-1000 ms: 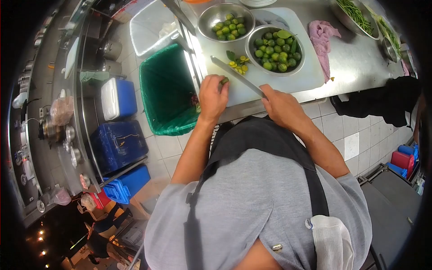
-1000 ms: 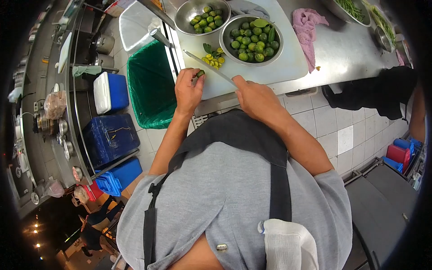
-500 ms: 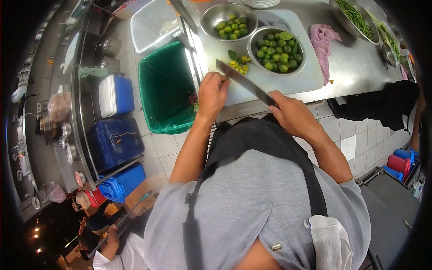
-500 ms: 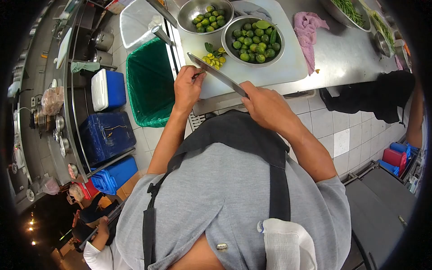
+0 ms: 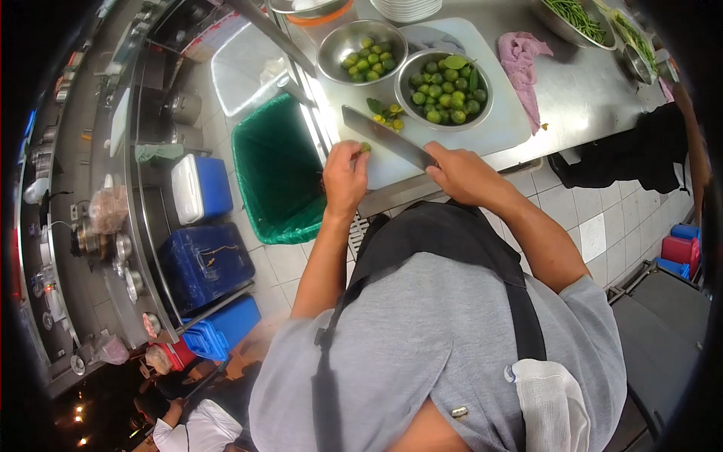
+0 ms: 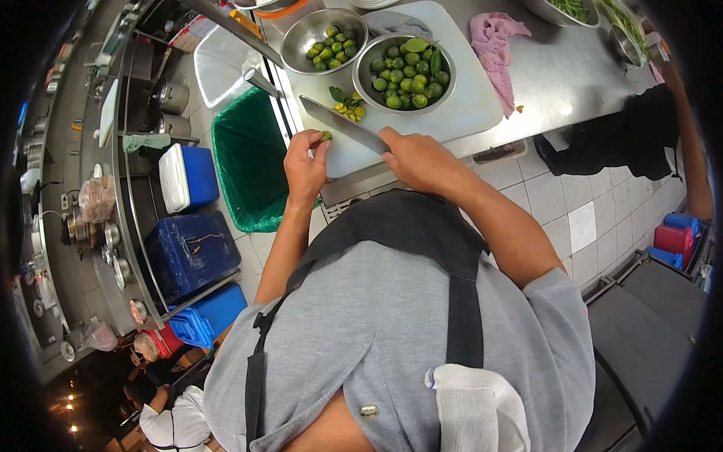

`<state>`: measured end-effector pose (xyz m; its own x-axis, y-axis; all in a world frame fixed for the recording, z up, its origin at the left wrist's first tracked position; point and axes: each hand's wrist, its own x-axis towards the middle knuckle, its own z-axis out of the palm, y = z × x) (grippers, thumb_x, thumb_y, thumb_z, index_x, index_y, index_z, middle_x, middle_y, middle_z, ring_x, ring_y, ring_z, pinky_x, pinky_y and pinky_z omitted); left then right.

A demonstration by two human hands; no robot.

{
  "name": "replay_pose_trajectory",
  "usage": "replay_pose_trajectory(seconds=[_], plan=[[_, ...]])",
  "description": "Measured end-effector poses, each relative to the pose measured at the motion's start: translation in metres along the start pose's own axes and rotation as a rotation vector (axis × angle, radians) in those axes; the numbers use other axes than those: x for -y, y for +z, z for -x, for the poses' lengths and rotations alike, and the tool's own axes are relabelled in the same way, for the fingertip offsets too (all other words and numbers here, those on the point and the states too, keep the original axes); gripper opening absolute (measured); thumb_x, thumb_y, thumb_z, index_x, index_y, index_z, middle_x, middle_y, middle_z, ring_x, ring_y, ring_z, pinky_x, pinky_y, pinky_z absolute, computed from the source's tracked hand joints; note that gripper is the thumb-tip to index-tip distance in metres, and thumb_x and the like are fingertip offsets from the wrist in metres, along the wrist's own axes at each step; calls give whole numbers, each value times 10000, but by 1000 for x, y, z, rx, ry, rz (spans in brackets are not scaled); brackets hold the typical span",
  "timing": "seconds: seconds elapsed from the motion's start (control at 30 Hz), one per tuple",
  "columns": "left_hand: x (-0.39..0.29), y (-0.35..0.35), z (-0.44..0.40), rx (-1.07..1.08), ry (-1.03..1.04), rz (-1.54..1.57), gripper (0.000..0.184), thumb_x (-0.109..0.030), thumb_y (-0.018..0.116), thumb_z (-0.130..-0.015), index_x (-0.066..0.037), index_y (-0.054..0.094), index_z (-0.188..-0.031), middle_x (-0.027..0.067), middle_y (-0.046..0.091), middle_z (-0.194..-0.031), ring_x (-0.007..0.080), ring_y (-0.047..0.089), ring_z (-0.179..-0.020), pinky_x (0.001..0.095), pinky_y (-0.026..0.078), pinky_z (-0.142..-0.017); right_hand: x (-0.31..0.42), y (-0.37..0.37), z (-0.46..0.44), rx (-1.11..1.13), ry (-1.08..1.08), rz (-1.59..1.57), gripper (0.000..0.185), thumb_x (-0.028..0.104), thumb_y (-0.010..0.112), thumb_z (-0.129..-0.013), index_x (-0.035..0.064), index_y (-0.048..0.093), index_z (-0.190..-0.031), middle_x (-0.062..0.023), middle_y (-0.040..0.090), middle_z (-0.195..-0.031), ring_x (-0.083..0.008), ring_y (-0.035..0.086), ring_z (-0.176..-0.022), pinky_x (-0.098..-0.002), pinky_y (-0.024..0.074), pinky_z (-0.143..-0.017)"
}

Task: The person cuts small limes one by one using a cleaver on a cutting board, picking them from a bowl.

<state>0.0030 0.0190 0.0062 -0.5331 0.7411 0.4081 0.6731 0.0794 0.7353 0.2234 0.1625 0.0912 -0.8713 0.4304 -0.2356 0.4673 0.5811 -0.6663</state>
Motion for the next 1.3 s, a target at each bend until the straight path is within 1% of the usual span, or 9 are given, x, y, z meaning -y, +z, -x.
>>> replay_pose_trajectory(seconds=[0.23, 0.37, 0.7, 0.87, 1.07, 1.1, 1.2, 1.23, 1.3], plan=[[1, 3, 1, 12, -29, -35, 206, -13, 809, -873, 13, 704, -1049, 136, 713, -1037, 247, 706, -854, 344, 569, -799, 11, -6, 32, 8, -24, -3, 282, 169, 584, -1045, 5, 501, -1260, -302, 704, -946, -533, 665, -921, -613, 493, -812], [0, 3, -1, 28, -53, -65, 205, -21, 812, -876, 12, 705, -1048, 139, 707, -1032, 258, 711, -859, 353, 574, -793, 13, -10, 43, 6, -3, -18, 259, 167, 587, -1045, 7, 492, -1227, -301, 698, -942, -535, 659, -912, -613, 490, -809], [-1, 5, -2, 20, -35, -85, 204, -35, 814, -883, 19, 704, -1046, 150, 702, -1032, 275, 709, -855, 356, 581, -787, 14, -12, 54, -3, 0, -19, 246, 167, 587, -1046, 19, 478, -1209, -304, 694, -956, -541, 654, -914, -616, 488, -806], [-2, 4, -2, 19, -25, -107, 198, -14, 806, -879, 20, 701, -1044, 151, 702, -1034, 280, 710, -877, 360, 580, -786, 17, -1, 31, 21, -2, -11, 226, 147, 567, -1042, 12, 486, -1204, -306, 698, -944, -540, 658, -903, -612, 495, -801], [-2, 3, 4, 4, -2, -52, 219, 8, 804, -865, 12, 694, -1054, 138, 697, -1012, 263, 692, -874, 334, 564, -813, 19, 10, -12, 36, -32, 31, 217, 140, 571, -1031, 18, 494, -1193, -292, 700, -917, -524, 669, -894, -612, 500, -791], [1, 3, 5, -5, -10, -1, 204, 5, 801, -882, 6, 690, -1053, 103, 700, -994, 207, 679, -866, 310, 553, -820, 20, 4, -10, 28, -39, 51, 225, 147, 578, -1033, 26, 494, -1202, -289, 697, -922, -525, 665, -902, -613, 496, -793], [11, -7, 5, -88, -150, 168, 186, -13, 795, -915, -4, 683, -1063, 58, 696, -989, 144, 659, -887, 287, 545, -825, 9, 0, 4, -30, -55, 71, 201, 150, 557, -1037, 14, 501, -1175, -282, 699, -903, -511, 676, -881, -612, 505, -787], [6, -13, -5, -154, -178, 218, 180, -43, 788, -946, -8, 672, -1079, 30, 682, -995, 103, 634, -905, 265, 533, -832, 4, 1, 8, -52, -61, 74, 190, 147, 544, -1038, 5, 505, -1158, -280, 702, -891, -503, 683, -866, -610, 511, -784], [1, -25, -37, -256, -127, 211, 200, -78, 789, -960, 6, 661, -1088, 35, 684, -993, 101, 630, -899, 258, 528, -829, -1, 8, 14, -68, -43, 69, 186, 131, 542, -1026, 5, 505, -1159, -282, 701, -899, -500, 684, -864, -606, 515, -776]])
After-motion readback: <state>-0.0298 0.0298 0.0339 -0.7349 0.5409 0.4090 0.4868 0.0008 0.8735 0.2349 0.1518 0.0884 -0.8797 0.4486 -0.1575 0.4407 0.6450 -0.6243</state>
